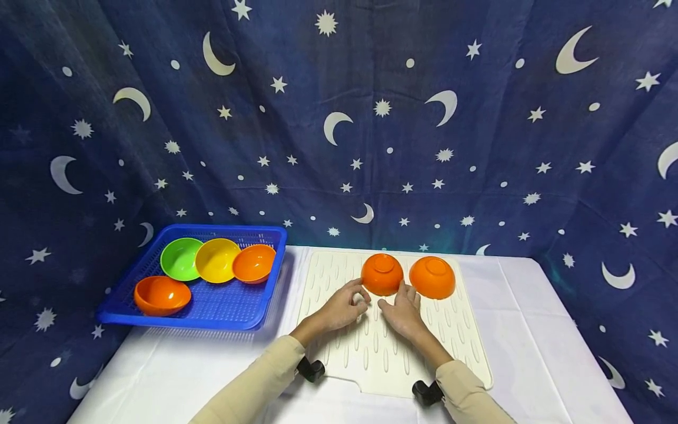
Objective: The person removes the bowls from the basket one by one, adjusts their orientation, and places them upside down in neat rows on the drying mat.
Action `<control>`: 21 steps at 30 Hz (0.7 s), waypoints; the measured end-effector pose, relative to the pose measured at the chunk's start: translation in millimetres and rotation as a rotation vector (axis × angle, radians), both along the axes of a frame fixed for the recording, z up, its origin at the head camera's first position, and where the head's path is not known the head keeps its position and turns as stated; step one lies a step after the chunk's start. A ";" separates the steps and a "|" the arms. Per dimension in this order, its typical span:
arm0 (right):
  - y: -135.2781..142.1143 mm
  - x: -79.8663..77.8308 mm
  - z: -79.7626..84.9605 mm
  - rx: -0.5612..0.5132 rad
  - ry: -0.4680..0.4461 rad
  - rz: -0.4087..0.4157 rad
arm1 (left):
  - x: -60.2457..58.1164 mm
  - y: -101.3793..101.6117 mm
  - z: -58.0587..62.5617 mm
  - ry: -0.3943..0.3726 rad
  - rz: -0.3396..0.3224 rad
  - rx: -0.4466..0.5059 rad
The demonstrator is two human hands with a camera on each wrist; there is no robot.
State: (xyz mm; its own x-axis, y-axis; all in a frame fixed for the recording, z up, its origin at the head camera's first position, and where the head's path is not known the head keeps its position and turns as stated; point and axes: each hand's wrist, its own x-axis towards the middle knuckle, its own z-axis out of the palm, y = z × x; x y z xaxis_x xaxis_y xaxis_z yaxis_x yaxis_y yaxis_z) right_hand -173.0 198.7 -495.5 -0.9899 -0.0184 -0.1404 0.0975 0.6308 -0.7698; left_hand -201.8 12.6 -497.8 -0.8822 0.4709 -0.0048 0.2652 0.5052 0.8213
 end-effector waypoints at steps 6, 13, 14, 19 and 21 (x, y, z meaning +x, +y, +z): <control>-0.2 1.7 -2.2 0.063 0.051 0.046 | -2.8 0.3 -1.8 -0.013 -0.035 -0.023; 4.0 2.8 6.7 0.179 -0.007 0.192 | 1.2 3.1 -1.6 -0.024 -0.087 -0.067; 4.5 2.1 8.3 0.193 -0.016 0.199 | 1.6 4.0 -1.2 -0.017 -0.089 -0.076; 2.8 -0.7 10.4 0.250 -0.025 0.178 | 1.5 8.0 -1.0 0.029 -0.097 -0.205; 2.2 -1.8 10.7 0.256 -0.022 0.160 | -0.3 8.8 -0.1 0.053 -0.100 -0.249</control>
